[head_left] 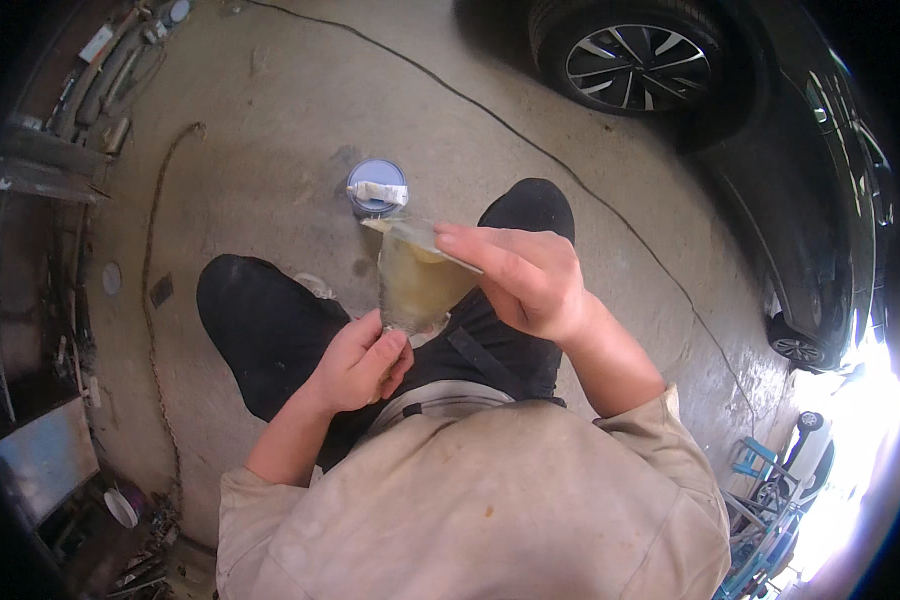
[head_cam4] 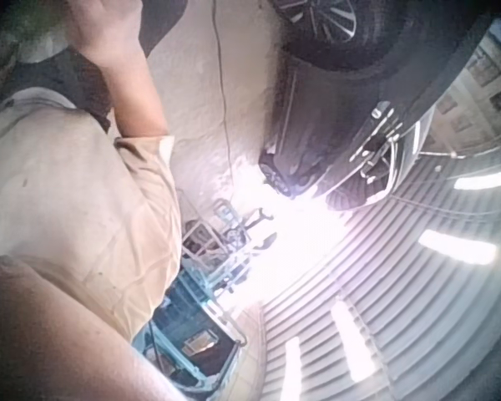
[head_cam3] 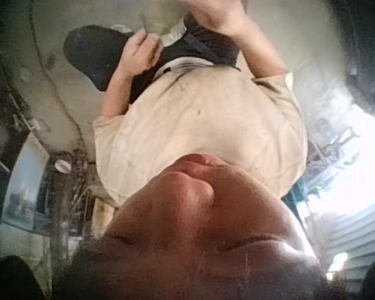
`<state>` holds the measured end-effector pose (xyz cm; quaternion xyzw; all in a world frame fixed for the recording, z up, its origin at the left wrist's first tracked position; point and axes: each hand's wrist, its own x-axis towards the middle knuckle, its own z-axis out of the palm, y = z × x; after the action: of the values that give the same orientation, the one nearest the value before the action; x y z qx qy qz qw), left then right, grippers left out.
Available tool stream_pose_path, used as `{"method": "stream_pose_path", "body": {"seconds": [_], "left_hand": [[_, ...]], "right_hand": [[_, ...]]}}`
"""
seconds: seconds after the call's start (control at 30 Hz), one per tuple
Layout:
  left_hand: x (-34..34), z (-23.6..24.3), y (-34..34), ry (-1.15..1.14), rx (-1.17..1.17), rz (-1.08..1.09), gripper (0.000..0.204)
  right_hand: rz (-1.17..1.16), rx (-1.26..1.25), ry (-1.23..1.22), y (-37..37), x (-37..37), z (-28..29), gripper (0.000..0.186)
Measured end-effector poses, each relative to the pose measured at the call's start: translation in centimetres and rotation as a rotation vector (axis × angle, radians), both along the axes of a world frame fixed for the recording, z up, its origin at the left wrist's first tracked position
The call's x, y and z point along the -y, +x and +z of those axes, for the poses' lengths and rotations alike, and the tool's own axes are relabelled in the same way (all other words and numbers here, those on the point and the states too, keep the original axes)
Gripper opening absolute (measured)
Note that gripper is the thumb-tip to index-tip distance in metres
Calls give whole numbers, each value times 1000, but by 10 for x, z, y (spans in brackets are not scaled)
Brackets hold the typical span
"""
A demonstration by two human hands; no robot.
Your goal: The person scoops body filler from a container onto a spreader and applies it to a damaged area on the side of a black car in a garage. They repeatedly smooth and level the filler along the panel using a metal spreader.
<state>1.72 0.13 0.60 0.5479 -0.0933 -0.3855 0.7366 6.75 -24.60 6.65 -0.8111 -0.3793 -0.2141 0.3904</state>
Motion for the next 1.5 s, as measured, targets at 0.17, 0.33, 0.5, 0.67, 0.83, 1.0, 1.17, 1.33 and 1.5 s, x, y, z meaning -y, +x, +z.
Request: {"method": "stream_pose_path", "body": {"seconds": [0.17,0.33,0.5,0.67,0.83,1.0,1.17,1.33,1.5], "left_hand": [[-8,-6,3,10,193,47,31],[-11,-8,4,96,294,21,31],[-8,-6,1,-60,103,-13,27],[-3,-9,0,-172,-101,-109,37],[-5,-16,2,-80,-65,-40,38],[-10,-19,4,-46,-45,6,39],[-15,-22,5,-133,-21,10,39],[-14,-21,4,-121,-59,18,40],[-10,-14,3,-375,-120,9,48]], "right_hand": [[-5,-201,-115,-3,14,3,55],[66,-467,-241,-2,39,5,50],[-258,-505,102,4,32,-18,35],[-337,-409,637,-18,6,-18,29],[8,-92,266,-13,1,-8,37],[49,-111,-26,-6,6,-5,45],[51,-257,-104,-8,18,-2,51],[50,-384,-214,-12,34,-8,45],[-219,-600,-165,-4,36,-41,20]]}}
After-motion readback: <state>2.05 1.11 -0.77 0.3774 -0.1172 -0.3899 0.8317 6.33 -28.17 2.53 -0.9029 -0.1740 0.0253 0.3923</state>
